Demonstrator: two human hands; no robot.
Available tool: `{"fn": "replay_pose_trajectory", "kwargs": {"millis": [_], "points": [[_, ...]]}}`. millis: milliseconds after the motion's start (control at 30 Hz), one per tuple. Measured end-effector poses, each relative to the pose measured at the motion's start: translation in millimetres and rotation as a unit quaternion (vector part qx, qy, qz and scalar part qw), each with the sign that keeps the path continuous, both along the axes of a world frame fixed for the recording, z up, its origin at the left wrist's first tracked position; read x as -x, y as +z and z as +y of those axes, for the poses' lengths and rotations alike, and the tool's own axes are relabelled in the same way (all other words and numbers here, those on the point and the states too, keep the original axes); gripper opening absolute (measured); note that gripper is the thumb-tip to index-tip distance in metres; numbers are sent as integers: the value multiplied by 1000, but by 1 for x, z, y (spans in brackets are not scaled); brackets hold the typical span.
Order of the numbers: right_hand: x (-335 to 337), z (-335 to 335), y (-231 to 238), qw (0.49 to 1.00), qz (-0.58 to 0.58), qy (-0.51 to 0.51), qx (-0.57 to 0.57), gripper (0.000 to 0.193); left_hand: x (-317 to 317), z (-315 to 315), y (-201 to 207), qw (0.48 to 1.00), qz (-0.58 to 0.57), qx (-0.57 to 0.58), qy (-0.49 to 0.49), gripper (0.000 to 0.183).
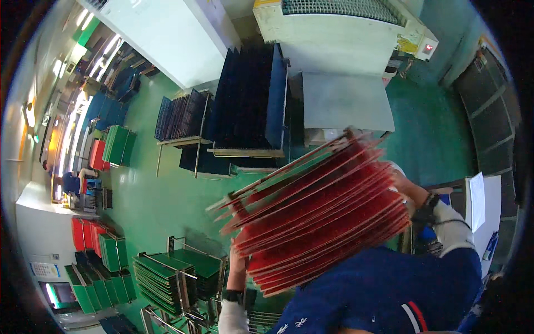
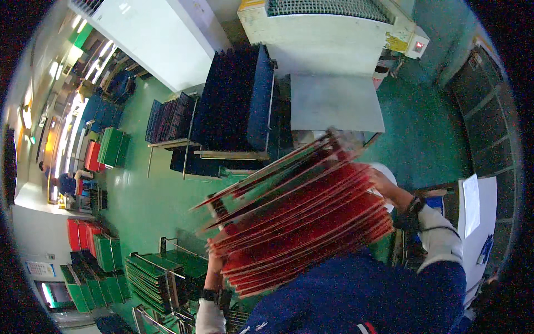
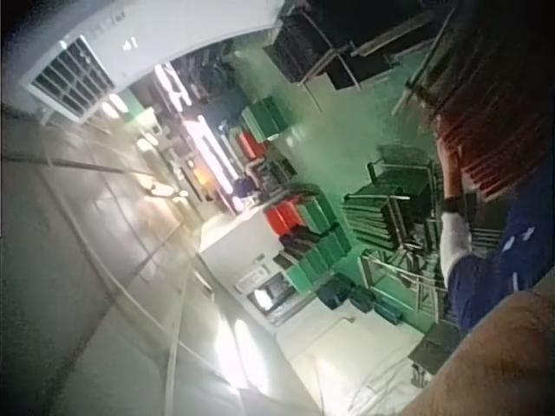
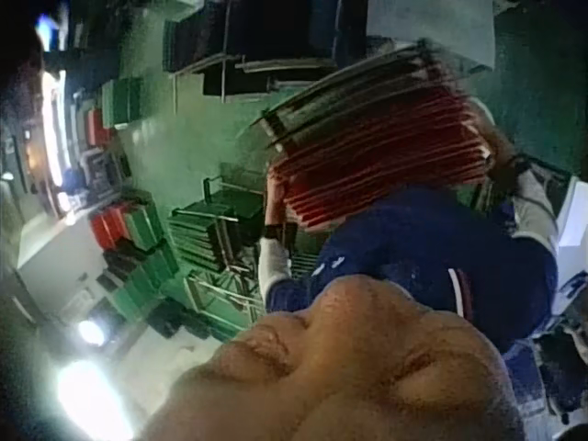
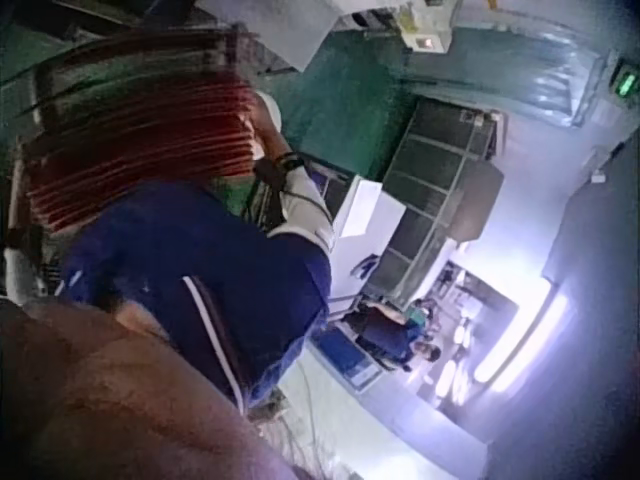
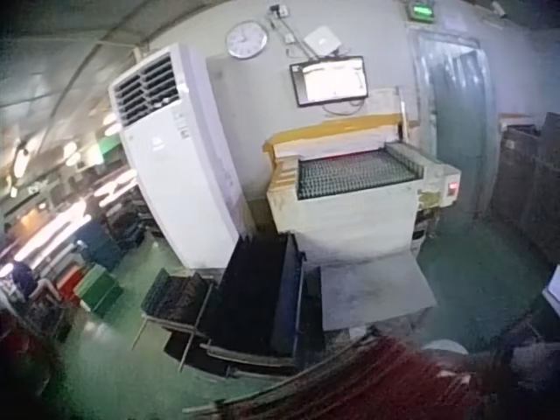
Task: The person is feeding thin red and blue sheets one by one into a processing machine on the factory floor.
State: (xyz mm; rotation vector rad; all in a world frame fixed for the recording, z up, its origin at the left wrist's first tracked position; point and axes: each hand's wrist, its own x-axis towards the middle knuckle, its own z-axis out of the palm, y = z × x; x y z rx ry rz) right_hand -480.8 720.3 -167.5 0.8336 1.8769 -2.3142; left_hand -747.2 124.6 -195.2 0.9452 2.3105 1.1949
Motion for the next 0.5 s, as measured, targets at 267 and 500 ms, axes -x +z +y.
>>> {"fn": "replay_pose_trajectory", "kwargs": {"millis": [267, 500], "points": [[-152, -82, 91, 986, -81, -148, -10, 47, 52, 105, 2, 975, -43, -146, -160, 48], [-231, -92, 64, 975, -89, -177, -102, 54, 70, 195, 70, 913, -366, -140, -115, 47]]}}
